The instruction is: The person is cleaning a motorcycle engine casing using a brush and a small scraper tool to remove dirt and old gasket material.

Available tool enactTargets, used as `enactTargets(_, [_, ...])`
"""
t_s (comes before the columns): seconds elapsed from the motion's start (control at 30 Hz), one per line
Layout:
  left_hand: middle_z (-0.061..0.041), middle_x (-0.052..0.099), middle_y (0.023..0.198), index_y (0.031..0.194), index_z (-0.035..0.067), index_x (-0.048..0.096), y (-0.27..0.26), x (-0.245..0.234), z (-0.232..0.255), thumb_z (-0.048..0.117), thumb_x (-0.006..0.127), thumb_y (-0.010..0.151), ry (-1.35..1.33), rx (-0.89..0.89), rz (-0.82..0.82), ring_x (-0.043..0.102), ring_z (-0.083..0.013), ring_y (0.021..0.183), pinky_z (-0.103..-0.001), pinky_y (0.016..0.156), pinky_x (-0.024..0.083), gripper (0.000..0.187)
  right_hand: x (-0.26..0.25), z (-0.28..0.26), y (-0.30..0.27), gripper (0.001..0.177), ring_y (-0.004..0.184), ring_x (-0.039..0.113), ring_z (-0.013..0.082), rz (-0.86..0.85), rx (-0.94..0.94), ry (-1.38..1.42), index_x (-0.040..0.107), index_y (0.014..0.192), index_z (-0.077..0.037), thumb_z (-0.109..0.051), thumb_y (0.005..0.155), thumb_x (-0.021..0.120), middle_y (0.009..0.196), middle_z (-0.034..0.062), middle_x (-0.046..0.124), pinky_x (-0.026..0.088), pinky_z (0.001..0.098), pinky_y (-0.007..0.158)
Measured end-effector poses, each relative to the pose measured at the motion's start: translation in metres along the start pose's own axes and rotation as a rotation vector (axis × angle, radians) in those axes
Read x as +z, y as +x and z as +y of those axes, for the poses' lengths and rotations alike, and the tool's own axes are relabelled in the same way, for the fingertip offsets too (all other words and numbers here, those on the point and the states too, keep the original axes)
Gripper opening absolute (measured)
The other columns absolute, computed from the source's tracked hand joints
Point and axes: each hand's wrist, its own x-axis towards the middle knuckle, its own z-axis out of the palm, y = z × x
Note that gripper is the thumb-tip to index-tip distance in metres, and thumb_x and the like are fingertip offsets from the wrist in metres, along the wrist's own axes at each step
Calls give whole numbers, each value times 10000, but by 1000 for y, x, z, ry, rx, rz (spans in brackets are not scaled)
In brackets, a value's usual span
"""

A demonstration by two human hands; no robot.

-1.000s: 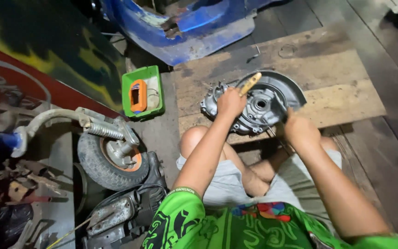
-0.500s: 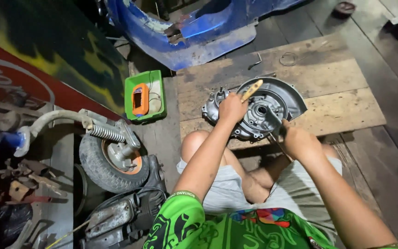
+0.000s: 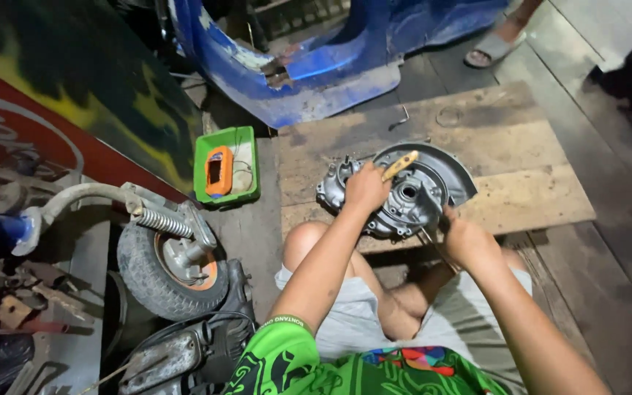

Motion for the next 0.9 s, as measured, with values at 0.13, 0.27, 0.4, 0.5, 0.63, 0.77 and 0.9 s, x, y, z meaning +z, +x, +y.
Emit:
enactTargets(0.13, [-169, 643, 977, 980, 36, 734, -5, 1, -1, 316, 614, 865, -5, -8, -30, 724, -492, 855, -583, 779, 591, 325, 21, -6, -2, 580, 712, 771, 243, 262, -83, -289, 591, 1502, -134, -141, 927, 509, 710, 88, 715, 623, 368, 580])
enactTargets(0.27, [-186, 633, 984, 989, 16, 737, 2, -1, -2, 294, 604, 883, -50, -15, 17, 711, -510, 855, -582, 785, 589, 327, -34, -11, 10, 657, 955, 781, 366, -147, 74, 54, 464, 1572, -199, -93, 924, 451, 921, 211, 779, 632, 523, 789])
enactTargets(0.4, [-164, 628, 974, 985, 58, 739, 5, 9, -7, 314, 601, 867, -23, -27, 15, 722, -484, 848, -551, 775, 593, 314, -1, -6, 10, 645, 982, 776, 389, -164, 50, 71, 439, 1595, -179, -293, 969, 541, 1007, 247, 777, 631, 519, 850])
enactTargets(0.5, [-178, 636, 992, 988, 48, 737, 3, 5, -7, 303, 573, 873, -26, -40, 22, 723, -486, 873, -560, 788, 595, 324, 10, 0, 19, 630, 1037, 745, 445, -201, 83, 192, 419, 1590, -114, -164, 974, 539, 1083, 302, 755, 622, 536, 887])
enactTargets(0.63, [-163, 635, 986, 985, 51, 738, 1, 7, -10, 297, 569, 862, -27, -30, 13, 724, -484, 843, -562, 782, 595, 322, 4, -9, 11, 705, 943, 787, 336, -273, 73, 132, 425, 1592, -206, -215, 911, 607, 1016, 202, 786, 675, 450, 755])
enactTargets(0.77, [-158, 632, 1006, 995, 65, 740, 0, 5, 2, 322, 574, 880, -40, -64, 21, 727, -472, 890, -546, 808, 597, 327, -39, -37, -7, 680, 901, 780, 394, -118, 23, 84, 392, 1598, -122, -102, 933, 533, 937, 257, 762, 654, 502, 735])
enactTargets(0.9, [-159, 627, 1003, 1015, 64, 729, 4, 9, -5, 345, 604, 870, -62, -95, 38, 724, -482, 893, -557, 822, 593, 340, -23, -22, -2, 752, 902, 784, 389, -214, 56, 103, 349, 1631, -189, -167, 914, 575, 956, 256, 765, 661, 498, 739])
